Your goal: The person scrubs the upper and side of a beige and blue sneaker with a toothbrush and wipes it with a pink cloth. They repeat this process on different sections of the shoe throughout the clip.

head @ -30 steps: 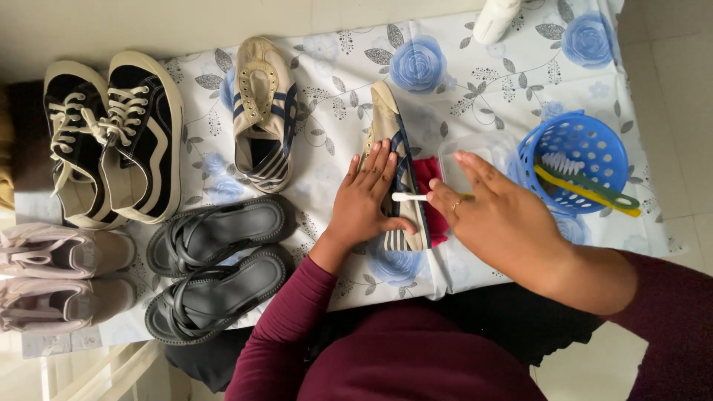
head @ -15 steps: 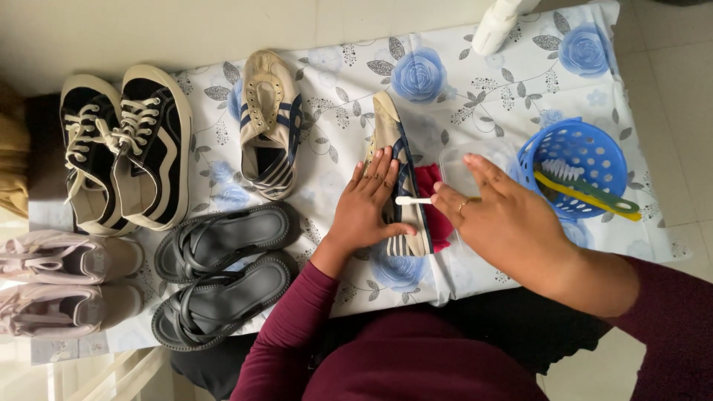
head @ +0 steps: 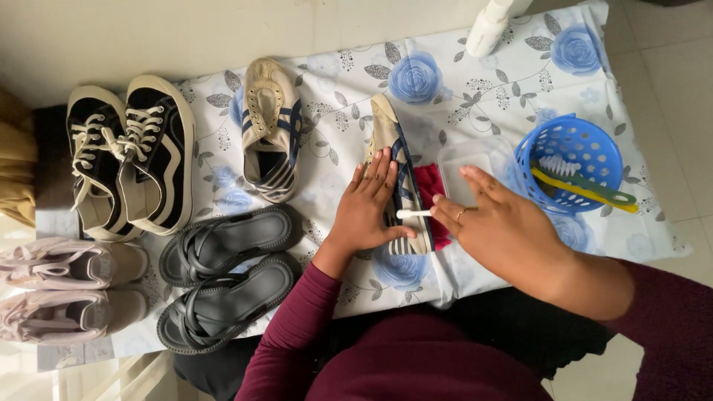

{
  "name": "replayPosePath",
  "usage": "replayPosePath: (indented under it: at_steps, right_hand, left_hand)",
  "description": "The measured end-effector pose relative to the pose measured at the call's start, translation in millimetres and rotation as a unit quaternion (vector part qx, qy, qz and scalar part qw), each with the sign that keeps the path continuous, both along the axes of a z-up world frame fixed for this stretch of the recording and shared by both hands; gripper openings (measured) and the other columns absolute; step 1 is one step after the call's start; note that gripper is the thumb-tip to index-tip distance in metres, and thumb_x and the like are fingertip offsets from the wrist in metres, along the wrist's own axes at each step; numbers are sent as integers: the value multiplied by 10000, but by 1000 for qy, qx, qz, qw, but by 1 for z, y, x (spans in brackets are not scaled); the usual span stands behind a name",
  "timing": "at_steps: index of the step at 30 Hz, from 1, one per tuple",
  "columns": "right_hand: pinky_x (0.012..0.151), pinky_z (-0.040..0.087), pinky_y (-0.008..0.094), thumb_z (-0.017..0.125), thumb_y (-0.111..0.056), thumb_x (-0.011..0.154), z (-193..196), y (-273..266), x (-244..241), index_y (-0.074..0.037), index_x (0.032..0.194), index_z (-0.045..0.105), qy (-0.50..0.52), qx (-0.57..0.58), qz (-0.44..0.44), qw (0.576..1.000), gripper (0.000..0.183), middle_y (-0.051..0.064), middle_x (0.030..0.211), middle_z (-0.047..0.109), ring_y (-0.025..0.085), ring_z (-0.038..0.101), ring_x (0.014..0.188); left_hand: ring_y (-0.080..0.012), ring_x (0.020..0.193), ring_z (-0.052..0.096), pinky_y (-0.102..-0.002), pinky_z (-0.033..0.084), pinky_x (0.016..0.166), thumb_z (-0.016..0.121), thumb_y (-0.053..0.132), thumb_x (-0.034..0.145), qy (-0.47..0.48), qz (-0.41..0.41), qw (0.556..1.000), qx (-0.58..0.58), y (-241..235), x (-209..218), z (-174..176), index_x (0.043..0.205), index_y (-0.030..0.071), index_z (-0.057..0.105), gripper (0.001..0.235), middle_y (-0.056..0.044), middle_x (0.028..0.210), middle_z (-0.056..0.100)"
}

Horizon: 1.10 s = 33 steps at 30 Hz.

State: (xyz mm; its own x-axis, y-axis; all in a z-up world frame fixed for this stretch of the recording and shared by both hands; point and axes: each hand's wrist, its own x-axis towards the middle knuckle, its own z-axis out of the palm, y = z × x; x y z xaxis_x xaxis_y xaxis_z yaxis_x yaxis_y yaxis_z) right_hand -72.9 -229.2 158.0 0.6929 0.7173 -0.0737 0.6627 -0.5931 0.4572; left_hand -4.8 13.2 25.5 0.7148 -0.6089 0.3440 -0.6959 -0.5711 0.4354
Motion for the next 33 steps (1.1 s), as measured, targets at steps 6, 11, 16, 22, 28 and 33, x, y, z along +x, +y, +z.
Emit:
replayPosePath:
  at_steps: [6,11,16,22,28,33]
  right_hand:
    - [1211,342,481,567,-44,845,-20,-15,-6,-218,1474,473,66,29,-36,997,660,-54,1476,537,446,508,1368]
    - [1181,378,526,562,135,696,-9,-31,-3,-255,1488,442,77,65,-72,992,891,-112,1532,463,438,481,1375]
    - [1137,424,535,541,268,639,-21,-46,-17,-217,1427,541,124,173,-57,976,925,-79,1499,526,370,517,1350]
    - [967,544,441,488,253,790,-66,-74,-41,-58,1525,456,103,315,-229,915,799,107,1506,546,309,563,1326]
    - [849,544,331,625,-31,835,-96,-68,-50,-122,1467,555,49,234,-280,930,643,30,1425,626,211,668,1115]
    - [757,515,331,581,-155,902,-92,-66,-51,-158,1438,582,89,185,-305,930,536,25,1318,670,220,672,1017]
  left_hand:
    - [-332,1591,183,-515,194,1298,452,900,763,-1,9,1000,1,-2,-2,1,1616,32,168,1249,-184,1692,162]
    - [-345,1590,172,-533,185,1301,459,896,765,8,16,1000,-4,-3,-4,-2,1616,39,160,1244,-183,1691,165]
    - [-343,1591,185,-535,189,1302,521,876,768,1,16,1000,-16,-3,-2,-2,1617,45,178,1236,-180,1691,183]
    - [-345,1587,169,-542,182,1299,503,871,788,6,16,1000,1,-8,-1,-7,1611,32,184,1217,-193,1684,196]
    - [-305,1563,234,-480,99,1274,528,952,613,-19,48,998,-43,-15,-1,-16,1590,68,301,1337,-138,1679,266]
    - [-308,1563,228,-482,82,1273,519,957,613,-25,50,997,-53,-16,-1,-20,1591,64,300,1342,-146,1677,271]
